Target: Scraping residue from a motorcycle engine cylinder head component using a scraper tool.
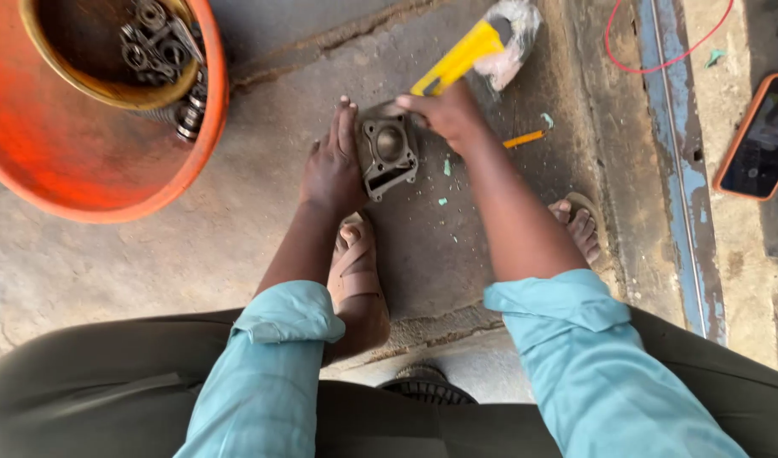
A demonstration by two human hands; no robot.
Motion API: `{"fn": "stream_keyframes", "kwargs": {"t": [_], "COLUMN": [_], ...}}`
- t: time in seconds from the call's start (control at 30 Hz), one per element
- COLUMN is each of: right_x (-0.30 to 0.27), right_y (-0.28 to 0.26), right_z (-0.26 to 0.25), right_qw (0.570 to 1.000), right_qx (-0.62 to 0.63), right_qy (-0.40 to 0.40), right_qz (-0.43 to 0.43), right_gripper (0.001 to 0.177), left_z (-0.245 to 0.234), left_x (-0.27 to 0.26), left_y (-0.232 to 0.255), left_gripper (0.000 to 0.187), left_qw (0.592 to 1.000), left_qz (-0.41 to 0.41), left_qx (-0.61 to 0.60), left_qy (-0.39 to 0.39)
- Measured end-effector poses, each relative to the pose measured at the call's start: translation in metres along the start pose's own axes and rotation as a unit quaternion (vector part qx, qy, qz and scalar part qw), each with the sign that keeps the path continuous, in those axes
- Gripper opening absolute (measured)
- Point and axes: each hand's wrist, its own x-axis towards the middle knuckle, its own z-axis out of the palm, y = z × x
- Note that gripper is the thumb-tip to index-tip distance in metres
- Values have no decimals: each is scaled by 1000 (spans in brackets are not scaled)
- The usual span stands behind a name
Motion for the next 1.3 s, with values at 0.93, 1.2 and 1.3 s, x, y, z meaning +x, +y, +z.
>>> {"fn": "stream_keyframes", "kwargs": {"t": [0.93, 1.2, 1.3], "right_x": [-28, -14, -10], "right_y": [-31, -19, -11], "right_z": [-23, -29, -30], "right_qw": [941, 934, 927], "right_qx": [-328, -354, -369], "right_qy": [-68, -39, -70], "right_qz": [52, 9, 0], "right_gripper": [20, 24, 25], "left_z": [2, -6, -3], "left_x": [-3, 2, 2], "left_y": [-11, -1, -5], "left_gripper": [116, 121, 123], "left_qw": [997, 997, 995], "left_qz": [38, 28, 30], "left_qx": [56, 65, 83], "left_qy": [-21, -43, -52]}}
